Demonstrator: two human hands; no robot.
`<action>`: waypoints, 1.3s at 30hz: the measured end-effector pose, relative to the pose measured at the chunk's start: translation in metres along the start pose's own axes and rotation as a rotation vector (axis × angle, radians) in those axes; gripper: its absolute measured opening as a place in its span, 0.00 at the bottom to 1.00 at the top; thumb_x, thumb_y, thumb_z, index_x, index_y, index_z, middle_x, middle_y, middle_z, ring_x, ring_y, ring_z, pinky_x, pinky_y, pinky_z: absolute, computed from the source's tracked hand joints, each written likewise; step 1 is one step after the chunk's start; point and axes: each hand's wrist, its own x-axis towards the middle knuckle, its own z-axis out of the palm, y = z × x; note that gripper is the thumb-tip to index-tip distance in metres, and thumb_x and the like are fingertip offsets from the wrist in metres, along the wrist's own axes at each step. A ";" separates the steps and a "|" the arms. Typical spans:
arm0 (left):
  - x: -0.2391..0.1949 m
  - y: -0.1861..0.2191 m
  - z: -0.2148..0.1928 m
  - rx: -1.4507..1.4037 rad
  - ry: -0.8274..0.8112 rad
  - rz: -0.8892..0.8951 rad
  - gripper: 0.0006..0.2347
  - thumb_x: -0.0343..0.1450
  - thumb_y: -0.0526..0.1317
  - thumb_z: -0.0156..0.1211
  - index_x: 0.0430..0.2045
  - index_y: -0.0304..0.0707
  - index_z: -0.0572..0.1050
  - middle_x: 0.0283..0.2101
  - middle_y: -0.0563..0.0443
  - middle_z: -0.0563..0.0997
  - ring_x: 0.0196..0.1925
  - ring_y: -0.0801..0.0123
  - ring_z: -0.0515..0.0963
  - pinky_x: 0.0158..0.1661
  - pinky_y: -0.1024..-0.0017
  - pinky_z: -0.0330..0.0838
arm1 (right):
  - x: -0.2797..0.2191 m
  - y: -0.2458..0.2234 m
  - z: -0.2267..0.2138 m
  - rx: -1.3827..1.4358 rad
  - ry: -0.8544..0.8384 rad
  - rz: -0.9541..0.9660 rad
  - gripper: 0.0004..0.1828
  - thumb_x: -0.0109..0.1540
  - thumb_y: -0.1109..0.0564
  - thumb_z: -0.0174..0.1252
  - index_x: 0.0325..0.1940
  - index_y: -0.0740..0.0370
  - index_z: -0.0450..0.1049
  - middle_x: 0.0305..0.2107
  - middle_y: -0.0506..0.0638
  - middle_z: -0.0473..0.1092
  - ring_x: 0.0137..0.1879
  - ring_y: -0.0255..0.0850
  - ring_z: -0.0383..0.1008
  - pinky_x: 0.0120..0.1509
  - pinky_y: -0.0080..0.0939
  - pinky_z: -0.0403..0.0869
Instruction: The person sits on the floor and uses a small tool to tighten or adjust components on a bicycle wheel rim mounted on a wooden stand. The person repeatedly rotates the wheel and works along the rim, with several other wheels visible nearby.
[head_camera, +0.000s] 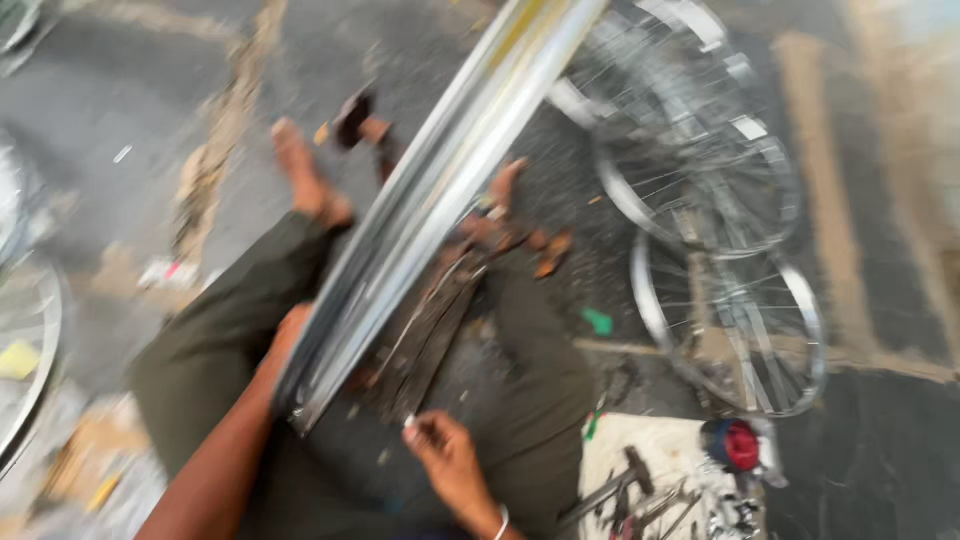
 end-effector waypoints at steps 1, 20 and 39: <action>-0.003 -0.004 -0.004 -0.008 0.020 0.025 0.12 0.72 0.40 0.55 0.43 0.33 0.81 0.45 0.27 0.81 0.50 0.42 0.81 0.52 0.56 0.74 | -0.001 -0.004 0.006 -0.020 -0.017 -0.009 0.14 0.65 0.50 0.65 0.42 0.66 0.77 0.29 0.43 0.72 0.35 0.28 0.68 0.39 0.31 0.68; -0.037 0.031 -0.043 -0.177 0.145 0.099 0.16 0.68 0.42 0.58 0.46 0.35 0.81 0.48 0.25 0.79 0.54 0.40 0.79 0.55 0.57 0.72 | -0.004 -0.093 0.084 -0.408 -0.025 -0.804 0.16 0.65 0.54 0.62 0.38 0.69 0.67 0.39 0.60 0.70 0.41 0.50 0.73 0.46 0.47 0.72; -0.034 0.019 -0.038 -0.199 0.187 0.237 0.11 0.68 0.39 0.60 0.34 0.26 0.81 0.37 0.28 0.82 0.41 0.42 0.83 0.44 0.57 0.75 | 0.053 -0.051 0.090 -0.611 0.016 -1.212 0.08 0.58 0.69 0.60 0.36 0.68 0.67 0.27 0.53 0.66 0.32 0.46 0.74 0.34 0.43 0.74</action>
